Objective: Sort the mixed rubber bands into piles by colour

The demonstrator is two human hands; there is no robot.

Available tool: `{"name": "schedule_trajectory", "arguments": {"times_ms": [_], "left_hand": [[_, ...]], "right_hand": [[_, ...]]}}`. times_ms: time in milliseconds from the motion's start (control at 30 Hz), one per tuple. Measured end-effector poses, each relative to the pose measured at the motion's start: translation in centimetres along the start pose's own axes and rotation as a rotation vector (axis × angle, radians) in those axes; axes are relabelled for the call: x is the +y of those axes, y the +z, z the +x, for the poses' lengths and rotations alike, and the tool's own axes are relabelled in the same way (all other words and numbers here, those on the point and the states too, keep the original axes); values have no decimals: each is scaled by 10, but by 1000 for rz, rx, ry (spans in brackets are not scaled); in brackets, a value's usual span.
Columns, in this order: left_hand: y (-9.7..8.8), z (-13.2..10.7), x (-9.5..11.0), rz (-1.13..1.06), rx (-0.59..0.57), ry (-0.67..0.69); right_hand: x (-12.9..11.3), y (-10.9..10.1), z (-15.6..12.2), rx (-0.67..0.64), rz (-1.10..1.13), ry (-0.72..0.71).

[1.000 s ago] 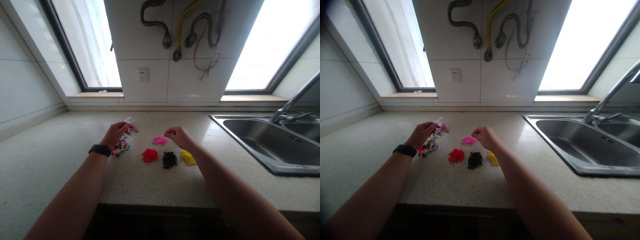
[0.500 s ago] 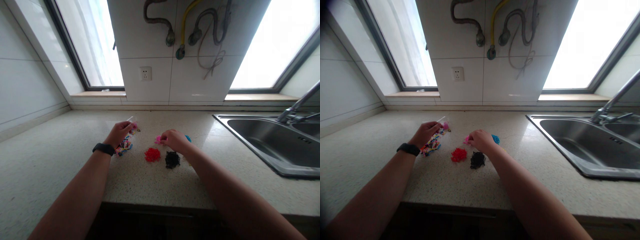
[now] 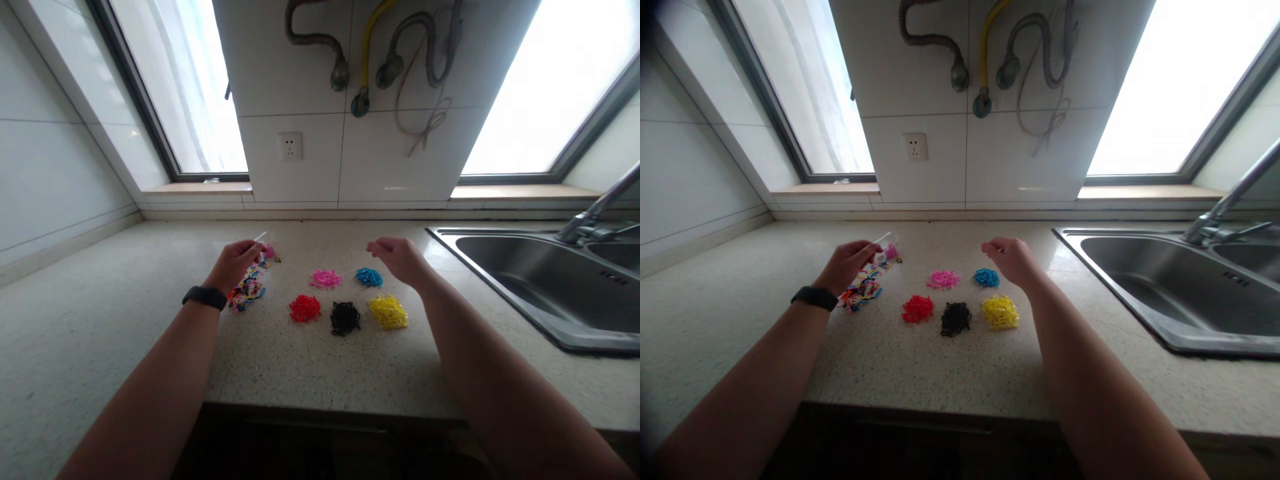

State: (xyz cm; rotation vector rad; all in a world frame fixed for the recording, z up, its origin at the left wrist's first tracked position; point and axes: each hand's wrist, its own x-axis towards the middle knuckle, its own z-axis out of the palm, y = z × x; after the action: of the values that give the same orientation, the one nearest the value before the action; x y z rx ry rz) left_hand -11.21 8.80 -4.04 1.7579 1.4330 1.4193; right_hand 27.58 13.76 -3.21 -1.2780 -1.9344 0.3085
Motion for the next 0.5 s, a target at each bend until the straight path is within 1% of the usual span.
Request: {"name": "schedule_trajectory", "arguments": {"times_ms": [133,233,300,400,500], "left_hand": [[-1,1,-2,0,-1,-8],[-2,1,-4,1,4,-19],[-2,2,-6,4,5,-25],[-3,2,-6,0,-4,-28],[-3,2,-6,-8,-19,-39]], "right_hand": [[33,-15,6,94,316,133],[51,-19,6,169,544,218],[59,-19,5,198,666,267],[65,-16,3,209,763,335],[66,-13,3,213,788,358]]}}
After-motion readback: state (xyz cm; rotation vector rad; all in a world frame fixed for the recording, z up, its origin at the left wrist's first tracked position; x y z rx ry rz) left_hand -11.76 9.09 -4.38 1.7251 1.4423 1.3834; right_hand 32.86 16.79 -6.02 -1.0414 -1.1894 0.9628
